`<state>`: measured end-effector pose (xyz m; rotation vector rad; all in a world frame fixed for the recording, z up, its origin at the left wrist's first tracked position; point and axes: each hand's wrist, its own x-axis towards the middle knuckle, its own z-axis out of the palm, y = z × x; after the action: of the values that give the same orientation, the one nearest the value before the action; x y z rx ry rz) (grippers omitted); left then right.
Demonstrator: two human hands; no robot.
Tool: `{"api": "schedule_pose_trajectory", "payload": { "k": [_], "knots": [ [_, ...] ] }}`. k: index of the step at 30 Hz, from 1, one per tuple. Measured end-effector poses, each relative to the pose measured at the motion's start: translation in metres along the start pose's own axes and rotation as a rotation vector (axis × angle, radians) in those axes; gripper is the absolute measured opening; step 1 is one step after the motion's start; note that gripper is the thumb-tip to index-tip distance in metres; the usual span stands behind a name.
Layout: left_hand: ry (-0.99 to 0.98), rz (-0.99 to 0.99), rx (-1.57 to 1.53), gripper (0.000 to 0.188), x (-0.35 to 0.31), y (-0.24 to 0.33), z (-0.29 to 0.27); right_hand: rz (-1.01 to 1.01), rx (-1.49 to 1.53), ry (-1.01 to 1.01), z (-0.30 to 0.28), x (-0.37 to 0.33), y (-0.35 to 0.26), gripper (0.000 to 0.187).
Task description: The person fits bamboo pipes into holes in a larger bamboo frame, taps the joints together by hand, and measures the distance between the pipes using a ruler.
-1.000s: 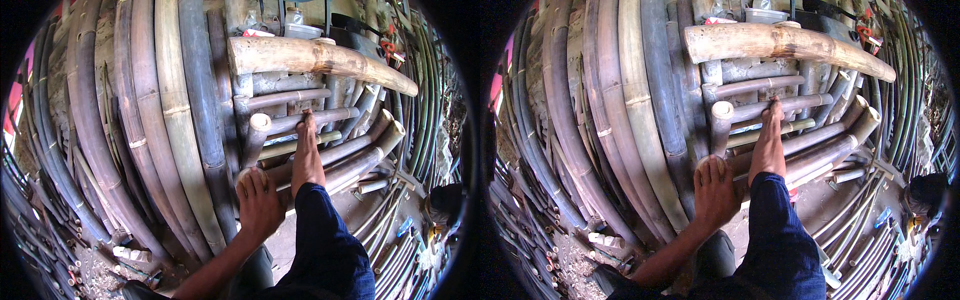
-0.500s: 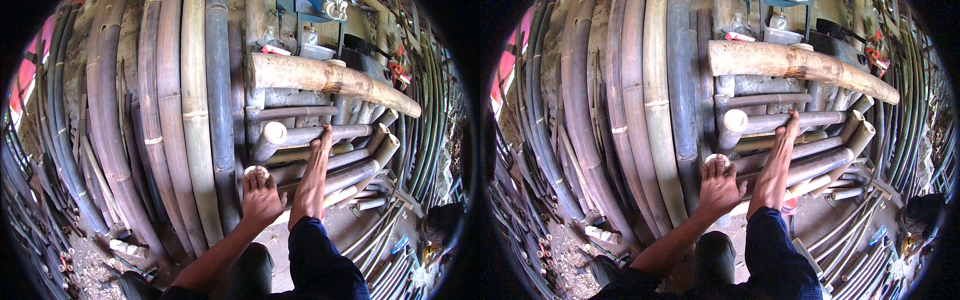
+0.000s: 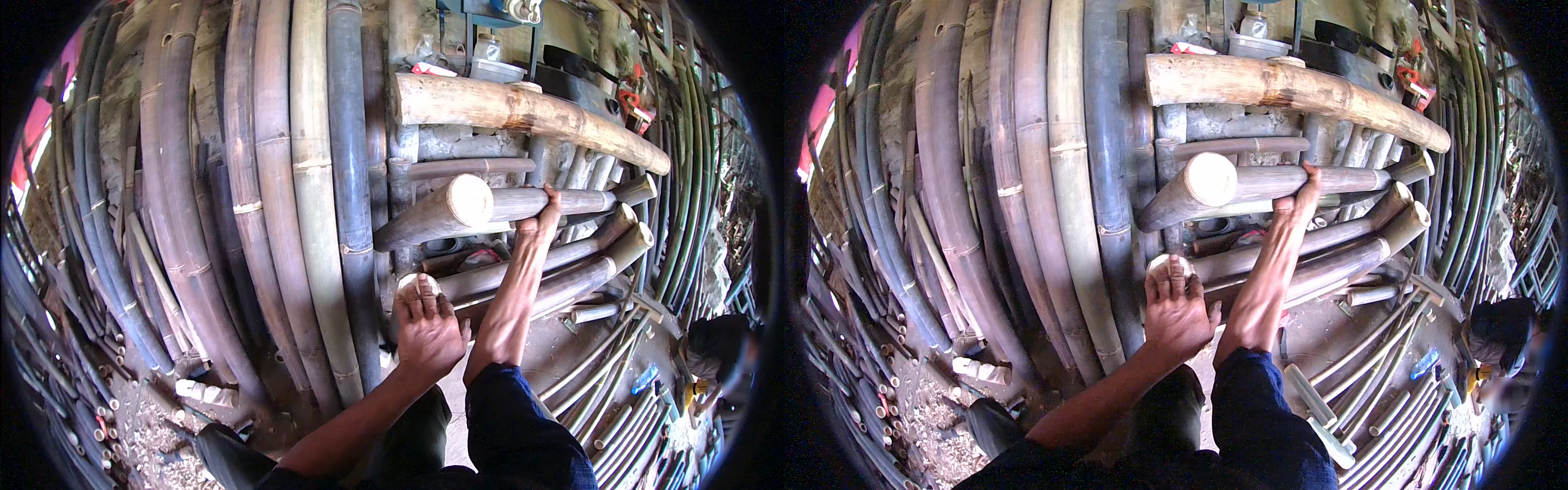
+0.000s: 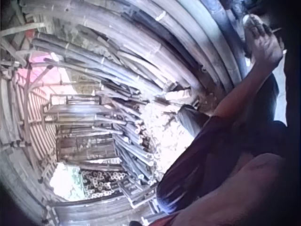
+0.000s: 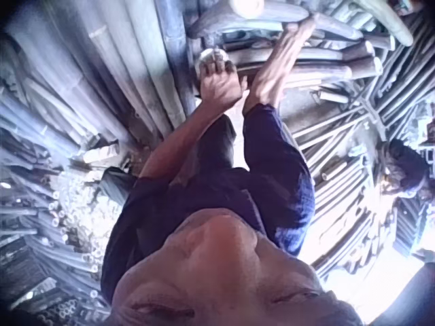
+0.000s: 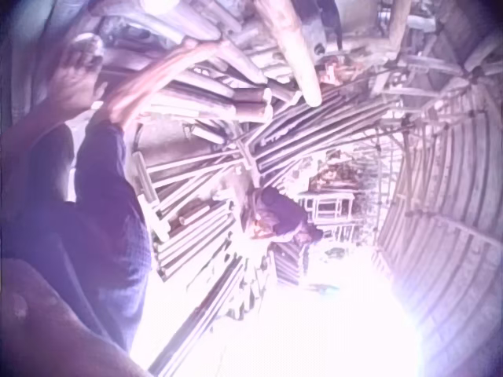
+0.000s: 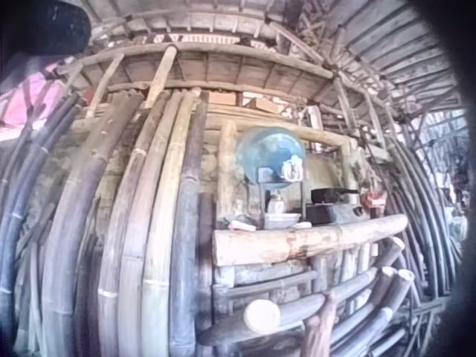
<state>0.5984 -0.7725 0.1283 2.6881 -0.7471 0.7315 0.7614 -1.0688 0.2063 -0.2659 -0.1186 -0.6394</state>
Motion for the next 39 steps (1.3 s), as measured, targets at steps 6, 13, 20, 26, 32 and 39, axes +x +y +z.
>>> {"api": "schedule_pose_trajectory", "payload": {
  "k": [6,13,20,26,32,39],
  "knots": [
    [0.015,0.045,0.062,0.064,0.002,-0.001,0.009,-0.121,-0.069,-0.077,0.061,-0.048,0.0,0.028],
    [0.076,0.01,-0.004,0.06,0.008,-0.013,0.016,-0.358,-0.061,-0.209,0.161,-0.152,0.017,0.025],
    [0.016,0.017,-0.029,0.072,0.019,-0.011,0.011,-0.544,-0.042,-0.473,0.222,-0.229,0.001,0.026],
    [0.008,-0.03,-0.073,0.076,0.047,-0.032,0.016,-0.741,-0.069,-0.404,0.28,-0.277,-0.02,0.036],
    [-0.124,-0.084,-0.081,0.082,0.067,-0.047,0.024,-0.975,-0.182,-0.29,0.275,-0.295,-0.067,0.037],
    [-0.088,-0.071,-0.046,0.071,0.083,-0.056,0.037,-1.394,-0.411,-0.036,0.226,-0.308,-0.153,0.039]
  ]
}}
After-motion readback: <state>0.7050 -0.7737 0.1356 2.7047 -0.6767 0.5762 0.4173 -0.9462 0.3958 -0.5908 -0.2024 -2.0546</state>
